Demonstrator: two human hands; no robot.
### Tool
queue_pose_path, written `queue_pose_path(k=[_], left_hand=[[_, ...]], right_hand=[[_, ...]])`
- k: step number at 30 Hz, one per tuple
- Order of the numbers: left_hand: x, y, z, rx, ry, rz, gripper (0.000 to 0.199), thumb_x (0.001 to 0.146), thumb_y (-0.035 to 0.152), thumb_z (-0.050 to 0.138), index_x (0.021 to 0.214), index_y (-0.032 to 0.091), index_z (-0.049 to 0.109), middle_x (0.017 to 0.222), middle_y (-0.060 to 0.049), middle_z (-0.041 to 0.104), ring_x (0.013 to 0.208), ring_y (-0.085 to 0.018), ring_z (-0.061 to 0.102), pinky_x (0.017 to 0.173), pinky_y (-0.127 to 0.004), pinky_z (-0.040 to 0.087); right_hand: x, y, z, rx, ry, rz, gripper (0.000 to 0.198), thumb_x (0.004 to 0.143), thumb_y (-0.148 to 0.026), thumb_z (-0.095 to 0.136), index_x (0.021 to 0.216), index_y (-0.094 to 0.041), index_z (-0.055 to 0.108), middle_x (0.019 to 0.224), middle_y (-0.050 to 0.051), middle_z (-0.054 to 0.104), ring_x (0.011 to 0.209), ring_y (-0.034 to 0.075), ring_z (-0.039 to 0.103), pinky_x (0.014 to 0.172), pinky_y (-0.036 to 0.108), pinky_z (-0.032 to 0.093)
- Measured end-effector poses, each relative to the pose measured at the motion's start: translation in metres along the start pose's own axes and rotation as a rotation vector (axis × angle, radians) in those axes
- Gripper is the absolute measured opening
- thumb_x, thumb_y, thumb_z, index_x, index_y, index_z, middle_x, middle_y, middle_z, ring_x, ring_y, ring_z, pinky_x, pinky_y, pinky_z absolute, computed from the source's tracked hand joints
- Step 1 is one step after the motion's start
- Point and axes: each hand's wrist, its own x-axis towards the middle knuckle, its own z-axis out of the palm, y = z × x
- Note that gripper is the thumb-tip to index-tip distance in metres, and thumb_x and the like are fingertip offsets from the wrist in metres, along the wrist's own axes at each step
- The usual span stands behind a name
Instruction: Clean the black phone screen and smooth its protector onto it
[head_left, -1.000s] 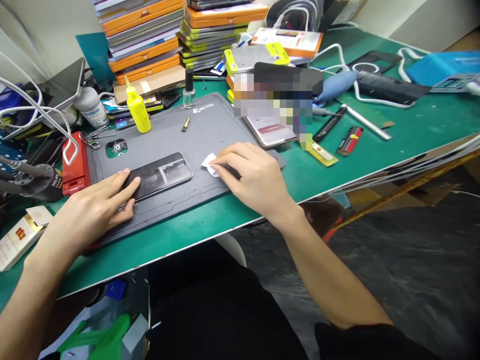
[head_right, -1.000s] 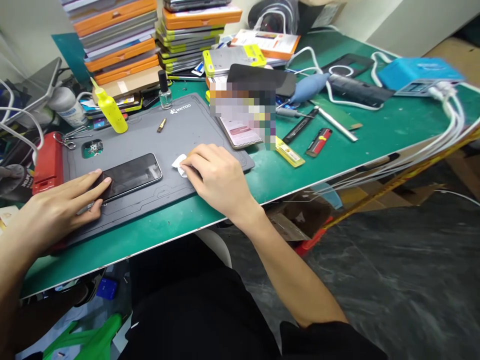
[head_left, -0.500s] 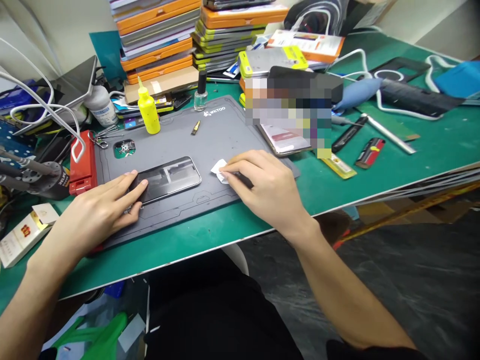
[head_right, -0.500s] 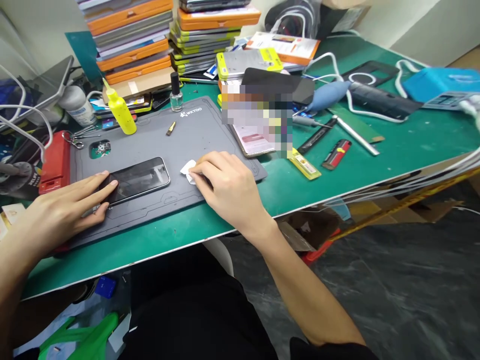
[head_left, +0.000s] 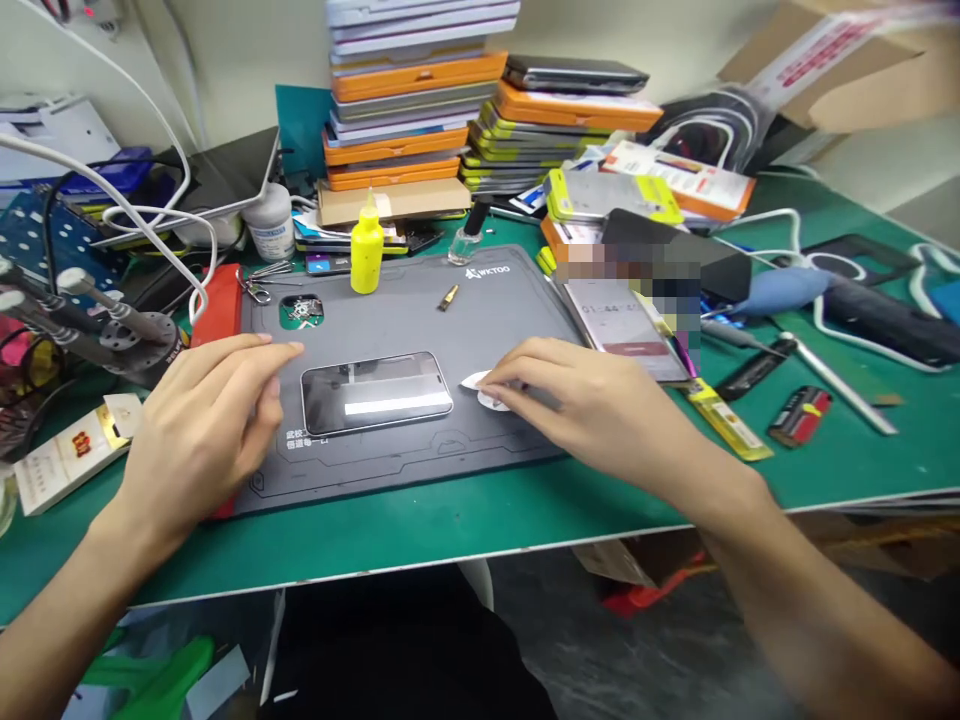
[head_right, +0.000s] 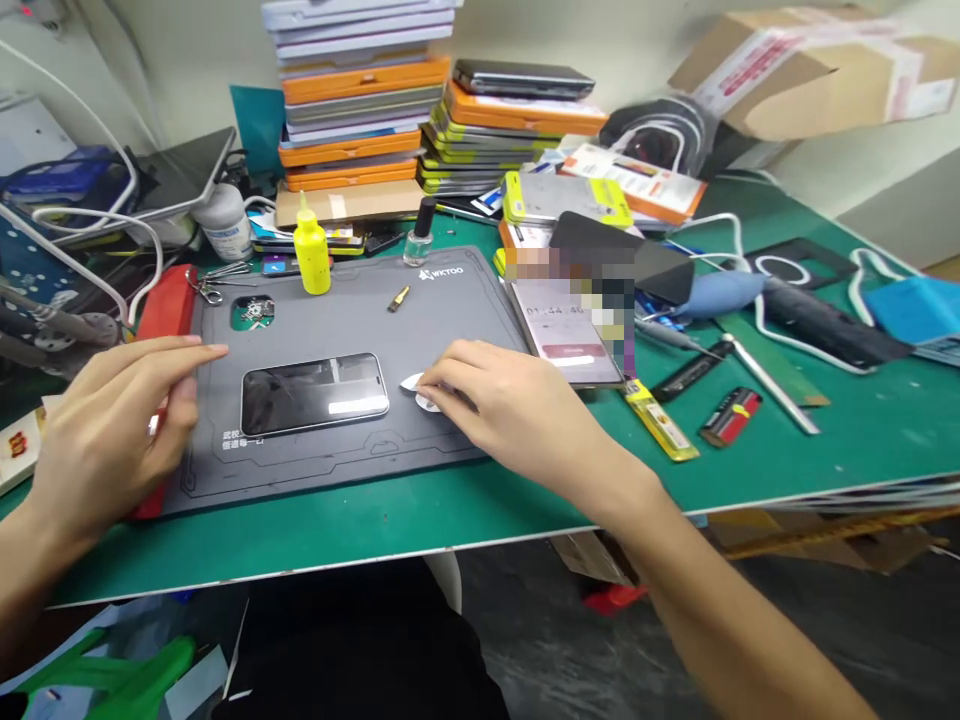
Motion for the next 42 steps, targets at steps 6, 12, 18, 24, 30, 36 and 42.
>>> queue_pose_path(k=[6,12,18,24,30,36,42], left_hand=[[-0.007,0.0,0.0,-0.036,-0.02,-0.122,0.029,0.105,0.011,0.059,0.129,0.017,0.073,0.097,-0.002,0.075,0.087,-0.02,0.071,0.083,-0.038,0.054],[-0.003,0.001,0.004,0.01,-0.042,-0.233,0.026,0.112,0.021,0.05,0.112,0.016,0.076,0.08,-0.001,0.06,0.071,-0.016,0.058,0.071,-0.035,0.043],[-0.002,0.002,0.004,-0.028,-0.076,-0.296,0.025,0.11,0.02,0.049,0.101,0.017,0.072,0.079,0.002,0.065,0.068,-0.014,0.06,0.068,-0.034,0.043],[-0.005,0.006,0.008,0.028,-0.079,-0.248,0.025,0.108,0.018,0.049,0.101,0.018,0.072,0.085,0.001,0.072,0.077,-0.017,0.069,0.069,-0.036,0.043],[-0.001,0.009,0.006,0.098,-0.053,-0.21,0.024,0.103,0.012,0.047,0.086,0.017,0.063,0.071,0.001,0.06,0.064,-0.016,0.059,0.063,-0.035,0.04],[-0.005,0.006,0.007,0.086,-0.066,-0.289,0.024,0.101,0.017,0.045,0.083,0.019,0.061,0.07,0.001,0.061,0.061,-0.016,0.059,0.06,-0.035,0.037],[-0.004,0.006,0.01,-0.03,-0.166,-0.482,0.029,0.099,0.033,0.038,0.082,0.02,0.058,0.072,-0.002,0.066,0.064,-0.019,0.06,0.061,-0.034,0.029]], right_hand=[[0.042,-0.007,0.001,0.101,0.132,0.044,0.011,0.108,-0.025,0.071,0.1,-0.02,0.076,0.099,0.002,0.075,0.086,0.015,0.071,0.074,0.031,0.052],[0.099,-0.026,0.029,0.155,0.037,-0.206,0.019,0.109,-0.031,0.07,0.099,-0.019,0.081,0.101,0.005,0.077,0.096,0.022,0.068,0.084,0.038,0.052],[0.123,-0.023,0.055,0.204,-0.079,-0.506,0.028,0.115,-0.028,0.058,0.114,-0.015,0.083,0.111,0.008,0.077,0.101,0.022,0.069,0.087,0.039,0.056],[0.102,-0.011,0.041,0.173,-0.077,-0.558,0.022,0.112,-0.021,0.06,0.108,-0.013,0.081,0.111,0.01,0.077,0.105,0.024,0.068,0.092,0.04,0.057],[0.101,-0.021,0.039,0.163,-0.111,-0.522,0.022,0.112,-0.018,0.059,0.117,-0.013,0.08,0.118,0.011,0.077,0.114,0.025,0.067,0.096,0.041,0.056],[0.101,-0.034,0.045,0.12,-0.126,-0.575,0.025,0.113,-0.018,0.056,0.118,-0.012,0.081,0.115,0.01,0.076,0.112,0.025,0.066,0.098,0.042,0.055],[0.094,-0.034,0.045,0.087,-0.106,-0.551,0.024,0.113,-0.021,0.059,0.122,-0.01,0.079,0.119,0.013,0.076,0.113,0.024,0.068,0.1,0.043,0.054]])
